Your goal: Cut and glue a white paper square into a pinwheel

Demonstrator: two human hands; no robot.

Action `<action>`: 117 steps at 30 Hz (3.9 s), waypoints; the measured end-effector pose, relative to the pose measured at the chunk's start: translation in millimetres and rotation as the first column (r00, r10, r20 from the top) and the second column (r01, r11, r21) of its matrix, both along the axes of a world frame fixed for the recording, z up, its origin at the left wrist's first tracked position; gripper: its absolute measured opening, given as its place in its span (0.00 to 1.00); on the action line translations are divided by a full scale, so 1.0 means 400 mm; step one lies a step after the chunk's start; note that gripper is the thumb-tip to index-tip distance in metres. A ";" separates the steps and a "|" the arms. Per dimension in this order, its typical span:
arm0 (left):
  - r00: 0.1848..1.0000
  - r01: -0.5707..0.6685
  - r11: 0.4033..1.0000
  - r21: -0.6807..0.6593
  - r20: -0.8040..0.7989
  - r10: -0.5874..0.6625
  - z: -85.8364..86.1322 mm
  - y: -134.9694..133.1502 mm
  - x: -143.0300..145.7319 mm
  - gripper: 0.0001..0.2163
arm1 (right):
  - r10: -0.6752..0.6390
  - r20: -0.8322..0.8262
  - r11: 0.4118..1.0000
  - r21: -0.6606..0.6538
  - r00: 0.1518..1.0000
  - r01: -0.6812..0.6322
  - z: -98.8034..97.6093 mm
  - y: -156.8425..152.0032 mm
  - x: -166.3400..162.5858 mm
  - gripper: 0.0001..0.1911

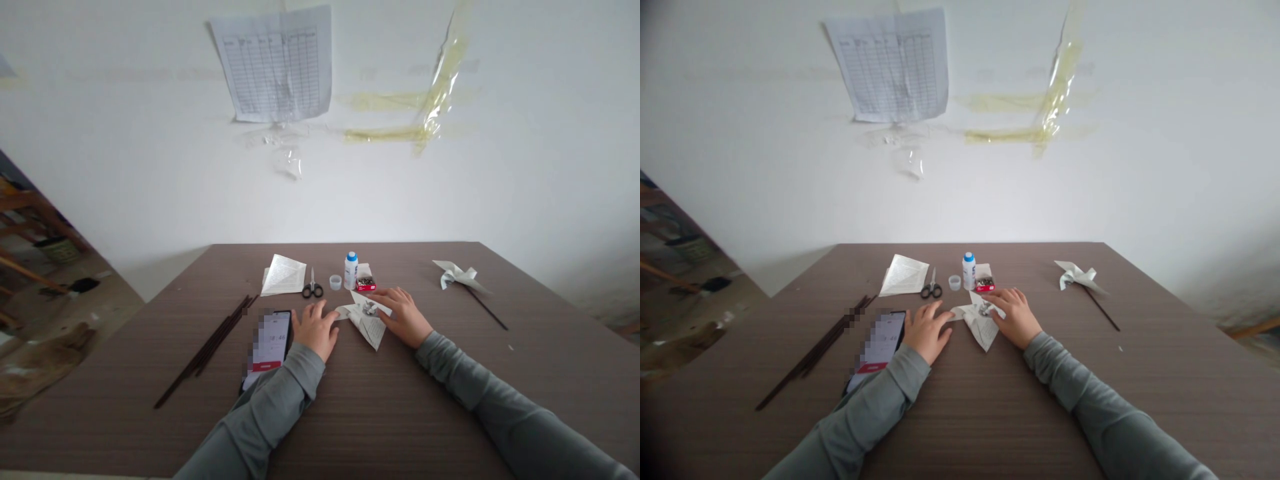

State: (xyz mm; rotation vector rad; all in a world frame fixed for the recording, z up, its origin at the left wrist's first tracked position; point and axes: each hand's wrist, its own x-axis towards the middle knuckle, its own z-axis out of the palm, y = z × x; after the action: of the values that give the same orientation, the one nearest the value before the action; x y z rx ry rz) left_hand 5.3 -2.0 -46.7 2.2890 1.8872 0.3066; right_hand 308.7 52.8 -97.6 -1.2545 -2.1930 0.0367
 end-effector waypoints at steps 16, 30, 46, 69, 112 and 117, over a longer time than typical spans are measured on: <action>1.000 -0.004 0.998 -0.061 -0.022 0.002 0.008 -0.003 -0.003 0.24 | -0.007 0.162 0.994 -0.103 0.987 0.024 0.086 0.196 -0.108 0.30; 1.000 -0.011 0.999 -0.047 -0.008 0.011 0.008 0.000 -0.010 0.23 | -0.022 0.160 0.999 -0.027 0.987 0.027 0.062 0.230 -0.136 0.35; 0.998 0.022 0.996 0.085 0.060 -0.027 -0.015 0.004 -0.010 0.20 | 0.009 0.025 0.968 0.251 1.000 -0.015 0.062 0.177 -0.048 0.34; 0.995 0.069 0.998 -0.013 0.071 -0.068 0.040 -0.033 0.077 0.19 | -0.081 -0.143 0.981 0.164 0.986 0.104 0.001 0.029 0.039 0.34; 0.994 0.004 0.999 -0.040 0.107 0.000 0.014 -0.023 0.072 0.19 | -0.012 -0.020 0.999 -0.049 1.000 0.011 0.013 0.055 -0.066 0.14; 0.995 0.002 0.999 -0.055 0.098 0.003 0.026 -0.026 0.075 0.20 | -0.005 -0.045 1.000 0.023 0.999 0.006 0.004 0.058 -0.069 0.15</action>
State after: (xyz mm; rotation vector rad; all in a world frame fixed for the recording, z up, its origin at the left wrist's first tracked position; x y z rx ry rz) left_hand 35.4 -12.3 -36.3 2.1963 1.8260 0.3560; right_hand 281.1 76.1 -95.9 -1.2354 -2.1450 0.0365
